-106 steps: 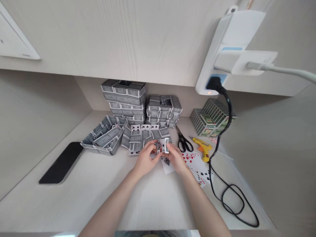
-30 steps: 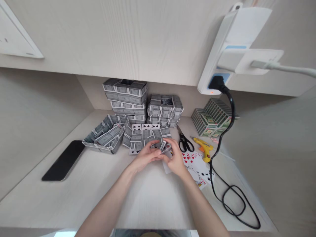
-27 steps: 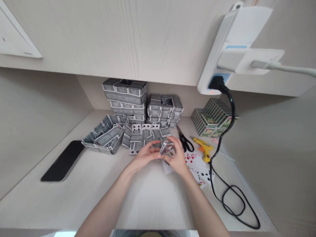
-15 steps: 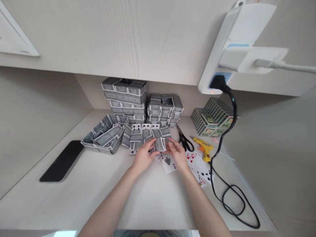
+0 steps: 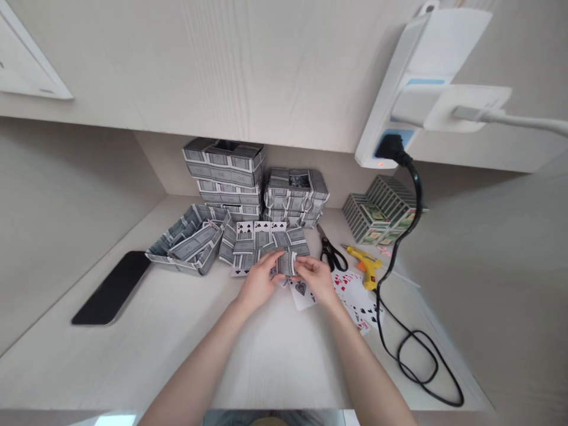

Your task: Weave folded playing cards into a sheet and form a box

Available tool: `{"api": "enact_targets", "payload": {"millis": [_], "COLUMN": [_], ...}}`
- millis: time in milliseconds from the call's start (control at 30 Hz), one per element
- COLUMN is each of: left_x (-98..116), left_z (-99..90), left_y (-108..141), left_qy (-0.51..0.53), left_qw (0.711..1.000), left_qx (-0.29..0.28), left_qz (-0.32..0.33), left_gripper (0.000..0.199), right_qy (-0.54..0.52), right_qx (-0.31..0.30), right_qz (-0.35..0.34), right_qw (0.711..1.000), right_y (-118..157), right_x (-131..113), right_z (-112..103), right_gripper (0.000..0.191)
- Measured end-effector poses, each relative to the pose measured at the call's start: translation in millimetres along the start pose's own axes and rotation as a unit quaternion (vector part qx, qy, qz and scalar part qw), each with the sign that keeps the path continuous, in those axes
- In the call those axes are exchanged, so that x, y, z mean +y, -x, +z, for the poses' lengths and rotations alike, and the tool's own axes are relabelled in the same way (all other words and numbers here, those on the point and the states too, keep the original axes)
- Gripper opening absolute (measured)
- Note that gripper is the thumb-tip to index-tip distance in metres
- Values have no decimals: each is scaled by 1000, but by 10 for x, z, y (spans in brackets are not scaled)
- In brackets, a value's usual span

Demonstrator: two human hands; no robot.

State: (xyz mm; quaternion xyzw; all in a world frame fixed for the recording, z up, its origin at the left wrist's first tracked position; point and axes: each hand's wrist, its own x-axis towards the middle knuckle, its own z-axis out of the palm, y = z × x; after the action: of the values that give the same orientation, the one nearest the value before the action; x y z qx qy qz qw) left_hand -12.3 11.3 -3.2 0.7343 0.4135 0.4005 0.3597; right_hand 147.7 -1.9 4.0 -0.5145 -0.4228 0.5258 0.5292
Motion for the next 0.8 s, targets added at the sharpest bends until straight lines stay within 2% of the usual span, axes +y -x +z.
{"api": "enact_targets", "payload": {"millis": [300,567,667,800], "left_x": [26,75,77,92], "left_z": [27,41,49,48], "left_y": [21,31,27,21], "left_qy": [-43,-58,-70,-80], "left_qw": [999,998,997,996], "left_qx": [-6,-14,-8,19], "left_qz": [6,10,15,24], "left_gripper": [54,57,56,56], "right_qy": [-1,108,142,88], "right_qx": [17,63,44,-10], "right_qz": [8,-65,-65,-28], "right_qw": [1000,990,987,996], "right_y": [-25,3,17,25], "right_x": [51,104,77,43], "right_z": [-17,-3,7,44], "right_gripper": [28,30,34,41]}}
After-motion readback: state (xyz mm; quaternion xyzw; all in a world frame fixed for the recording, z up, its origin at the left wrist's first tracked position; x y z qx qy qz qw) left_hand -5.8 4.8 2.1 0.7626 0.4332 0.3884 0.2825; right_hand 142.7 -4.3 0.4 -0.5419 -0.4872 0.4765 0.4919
